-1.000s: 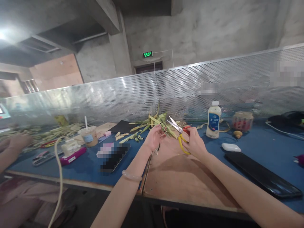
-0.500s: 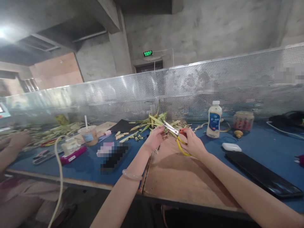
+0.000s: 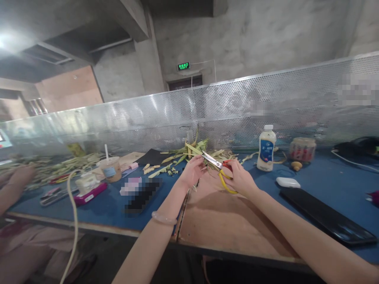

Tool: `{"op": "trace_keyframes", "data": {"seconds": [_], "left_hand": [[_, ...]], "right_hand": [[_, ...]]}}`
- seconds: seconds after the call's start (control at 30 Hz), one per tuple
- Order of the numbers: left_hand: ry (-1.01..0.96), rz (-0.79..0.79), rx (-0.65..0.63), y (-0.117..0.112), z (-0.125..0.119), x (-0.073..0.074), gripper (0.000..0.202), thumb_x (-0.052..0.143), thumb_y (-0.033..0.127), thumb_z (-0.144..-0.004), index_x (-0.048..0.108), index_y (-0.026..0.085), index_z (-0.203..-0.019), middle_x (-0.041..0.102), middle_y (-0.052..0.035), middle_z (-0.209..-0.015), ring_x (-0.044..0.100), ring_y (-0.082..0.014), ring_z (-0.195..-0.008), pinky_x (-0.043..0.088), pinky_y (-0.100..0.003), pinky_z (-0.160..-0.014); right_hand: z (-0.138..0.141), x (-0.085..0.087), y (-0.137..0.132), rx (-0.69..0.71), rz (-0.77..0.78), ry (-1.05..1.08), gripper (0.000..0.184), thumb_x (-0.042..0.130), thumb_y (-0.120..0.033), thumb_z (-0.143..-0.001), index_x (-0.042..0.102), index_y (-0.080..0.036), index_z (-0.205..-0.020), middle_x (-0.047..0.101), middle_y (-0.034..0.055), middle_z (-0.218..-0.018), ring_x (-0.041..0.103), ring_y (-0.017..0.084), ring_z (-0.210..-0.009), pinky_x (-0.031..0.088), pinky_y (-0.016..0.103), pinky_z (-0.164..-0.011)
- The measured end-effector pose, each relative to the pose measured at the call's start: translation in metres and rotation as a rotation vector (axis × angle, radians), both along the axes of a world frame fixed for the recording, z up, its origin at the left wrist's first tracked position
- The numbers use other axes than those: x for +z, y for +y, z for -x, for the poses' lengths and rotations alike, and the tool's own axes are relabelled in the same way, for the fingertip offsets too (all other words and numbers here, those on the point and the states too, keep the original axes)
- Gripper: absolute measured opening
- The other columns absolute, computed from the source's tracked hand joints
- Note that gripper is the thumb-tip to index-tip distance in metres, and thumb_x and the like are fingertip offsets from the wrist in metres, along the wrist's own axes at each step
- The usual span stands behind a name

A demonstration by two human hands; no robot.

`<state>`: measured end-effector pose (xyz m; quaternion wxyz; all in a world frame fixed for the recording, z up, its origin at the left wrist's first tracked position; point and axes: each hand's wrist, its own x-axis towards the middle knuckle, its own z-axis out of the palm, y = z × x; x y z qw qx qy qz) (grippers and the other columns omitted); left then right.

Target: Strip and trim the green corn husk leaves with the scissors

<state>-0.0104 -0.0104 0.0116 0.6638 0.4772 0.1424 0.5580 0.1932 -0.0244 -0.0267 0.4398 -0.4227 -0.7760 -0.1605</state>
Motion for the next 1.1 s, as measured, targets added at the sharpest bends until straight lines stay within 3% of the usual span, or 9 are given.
{"op": "trace_keyframes", "data": {"seconds": [0.23, 0.67, 0.9, 1.1], "left_hand": [[0.001, -0.014, 0.011, 0.005, 0.0, -0.003, 0.019, 0.068, 0.016, -0.069, 0.058, 0.018, -0.085, 0.064, -0.0008, -0.075, 0.06, -0.0117, -0.064, 0.046, -0.025, -0.065], [0.003, 0.002, 0.032, 0.004, 0.0, -0.002, 0.02, 0.069, 0.017, -0.068, 0.059, 0.017, -0.085, 0.066, -0.0012, -0.076, 0.062, -0.0114, -0.066, 0.047, -0.025, -0.067], [0.011, 0.033, 0.078, 0.002, -0.003, 0.001, 0.021, 0.071, 0.017, -0.065, 0.059, 0.016, -0.083, 0.066, -0.0021, -0.076, 0.061, -0.0121, -0.067, 0.047, -0.026, -0.068], [-0.03, 0.037, 0.123, 0.001, -0.003, 0.004, 0.024, 0.072, 0.016, -0.065, 0.059, 0.017, -0.085, 0.063, 0.0011, -0.072, 0.058, -0.0093, -0.059, 0.048, -0.025, -0.065]], "right_hand": [[-0.002, -0.002, 0.003, 0.067, 0.006, -0.023, 0.029, 0.053, -0.037, -0.082, 0.042, -0.021, -0.104, 0.053, 0.0102, -0.102, 0.056, 0.026, -0.097, 0.049, 0.038, -0.079], [-0.001, -0.004, 0.003, -0.068, 0.05, 0.043, 0.029, 0.053, -0.042, -0.08, 0.046, -0.021, -0.099, 0.056, 0.0085, -0.097, 0.061, 0.024, -0.082, 0.048, 0.031, -0.06], [-0.002, -0.006, 0.008, 0.001, -0.016, 0.237, 0.043, 0.052, -0.04, -0.078, 0.037, -0.019, -0.113, 0.048, 0.0103, -0.102, 0.054, 0.026, -0.094, 0.047, 0.04, -0.08], [-0.005, -0.007, 0.011, 0.06, 0.079, 0.319, 0.041, 0.053, -0.041, -0.078, 0.039, -0.018, -0.109, 0.052, 0.0111, -0.098, 0.055, 0.025, -0.092, 0.047, 0.04, -0.079]]}}
